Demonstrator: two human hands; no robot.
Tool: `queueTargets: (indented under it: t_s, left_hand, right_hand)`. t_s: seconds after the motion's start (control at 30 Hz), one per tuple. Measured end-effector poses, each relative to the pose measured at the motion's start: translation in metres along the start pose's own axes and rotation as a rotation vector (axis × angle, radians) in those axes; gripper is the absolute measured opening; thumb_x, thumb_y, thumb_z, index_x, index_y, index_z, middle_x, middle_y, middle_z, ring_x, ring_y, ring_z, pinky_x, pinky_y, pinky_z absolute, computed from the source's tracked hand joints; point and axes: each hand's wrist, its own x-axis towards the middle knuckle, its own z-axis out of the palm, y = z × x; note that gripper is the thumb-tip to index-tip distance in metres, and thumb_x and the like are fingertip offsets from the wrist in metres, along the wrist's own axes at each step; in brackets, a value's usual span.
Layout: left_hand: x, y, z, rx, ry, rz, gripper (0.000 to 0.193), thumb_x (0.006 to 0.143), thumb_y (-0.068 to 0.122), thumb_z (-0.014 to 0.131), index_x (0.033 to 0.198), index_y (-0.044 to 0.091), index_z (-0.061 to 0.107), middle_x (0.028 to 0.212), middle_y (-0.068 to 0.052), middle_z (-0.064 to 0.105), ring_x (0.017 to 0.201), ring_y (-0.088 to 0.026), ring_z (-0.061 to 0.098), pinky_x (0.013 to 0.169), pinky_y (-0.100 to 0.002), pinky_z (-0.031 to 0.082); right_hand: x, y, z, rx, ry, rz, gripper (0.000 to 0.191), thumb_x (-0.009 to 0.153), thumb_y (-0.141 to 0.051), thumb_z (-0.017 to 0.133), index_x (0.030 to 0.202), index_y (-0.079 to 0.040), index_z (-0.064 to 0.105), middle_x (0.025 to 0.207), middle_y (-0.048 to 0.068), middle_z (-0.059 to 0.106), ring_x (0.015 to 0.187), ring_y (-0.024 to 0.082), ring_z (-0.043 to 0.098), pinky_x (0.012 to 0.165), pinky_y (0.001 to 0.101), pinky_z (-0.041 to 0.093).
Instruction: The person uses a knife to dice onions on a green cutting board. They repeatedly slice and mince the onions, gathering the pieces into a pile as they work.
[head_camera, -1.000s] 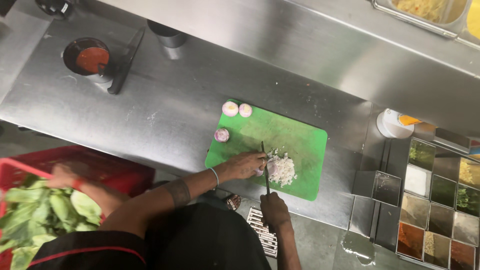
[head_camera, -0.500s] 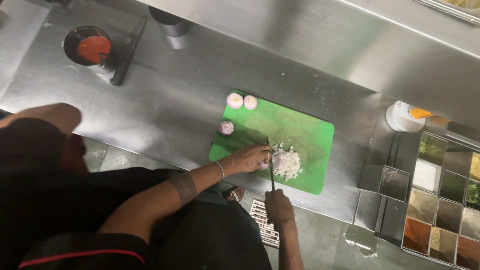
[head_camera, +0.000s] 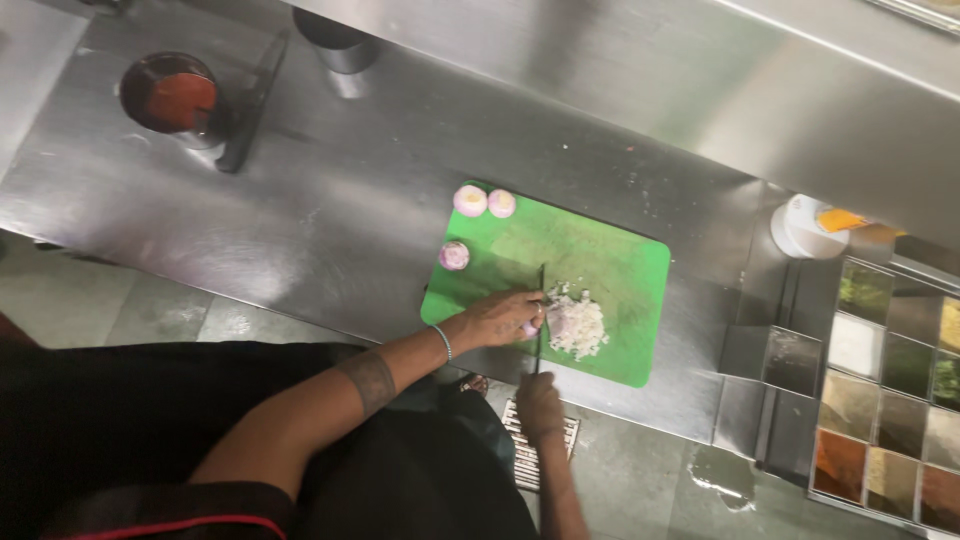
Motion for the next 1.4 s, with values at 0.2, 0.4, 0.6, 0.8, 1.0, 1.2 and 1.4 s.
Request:
queueTargets:
  t_s: [0.2,0.4,0.6,0.8,1.0,1.2,1.4]
  left_hand:
    - [-0.001,-0.006,0.009,0.004,-0.187,-0.155,0.019,0.084,0.012,0.075,0.095,0.009,0.060,0.116,-0.009,0.063,0.116,-0.033,0.064,0.097,-0.044,0.053]
    - [-0.001,-0.005,0.004,-0.047,-0.167,-0.092,0.020,0.082,0.011,0.077,0.094,0.007,0.061,0.110,-0.010,0.060,0.106,-0.032,0.064,0.091,-0.045,0.052]
    - [-0.002,-0.006,0.006,-0.065,-0.084,-0.086,0.021,0.079,0.012,0.078,0.092,0.009,0.062,0.114,-0.008,0.063,0.112,-0.032,0.063,0.089,-0.044,0.053]
    - [-0.006,-0.011,0.009,-0.005,-0.149,-0.106,0.021,0.079,0.008,0.073,0.097,0.012,0.063,0.119,-0.006,0.062,0.114,-0.028,0.063,0.095,-0.043,0.054]
    - [-0.009,-0.005,0.001,-0.005,-0.053,-0.020,0.024,0.081,0.015,0.078,0.098,0.012,0.061,0.116,-0.012,0.059,0.120,-0.033,0.057,0.100,-0.047,0.050]
    - [-0.001,0.001,-0.011,0.014,-0.079,-0.169,0.040,0.073,0.018,0.083,0.103,0.008,0.059,0.119,-0.017,0.056,0.121,-0.038,0.055,0.100,-0.046,0.049]
    - [0.002,0.002,-0.019,-0.099,-0.148,-0.217,0.041,0.076,0.019,0.082,0.107,0.008,0.057,0.118,-0.014,0.060,0.122,-0.036,0.057,0.104,-0.046,0.050]
  right_hand:
    - [-0.001,-0.006,-0.016,0.193,-0.035,0.201,0.045,0.103,-0.036,0.048,0.107,0.009,0.049,0.094,0.034,0.070,0.095,0.050,0.069,0.085,0.0579,0.055]
    - [0.004,-0.010,-0.011,-0.090,-0.025,-0.078,0.044,0.101,-0.029,0.049,0.116,0.012,0.046,0.094,0.033,0.069,0.091,0.047,0.071,0.080,0.0547,0.058]
    - [0.012,-0.009,-0.009,-0.066,0.130,-0.023,0.055,0.091,-0.021,0.057,0.127,0.017,0.041,0.095,0.034,0.069,0.088,0.042,0.073,0.073,0.0493,0.061]
    - [0.008,-0.004,-0.007,-0.191,-0.020,-0.114,0.047,0.095,-0.019,0.056,0.125,0.015,0.046,0.108,0.040,0.063,0.086,0.041,0.073,0.072,0.0463,0.061]
    - [0.015,-0.016,-0.004,-0.434,0.005,-0.243,0.031,0.097,-0.016,0.055,0.120,0.004,0.056,0.120,0.042,0.056,0.085,0.041,0.071,0.071,0.0447,0.061]
    - [0.018,0.004,-0.036,-0.107,0.094,-0.243,0.027,0.094,-0.024,0.057,0.115,-0.008,0.063,0.105,0.025,0.059,0.086,0.044,0.069,0.075,0.0520,0.057]
    - [0.012,-0.003,-0.012,-0.095,0.121,-0.175,0.018,0.101,-0.023,0.060,0.111,-0.009,0.065,0.103,0.025,0.057,0.083,0.045,0.067,0.073,0.0540,0.056]
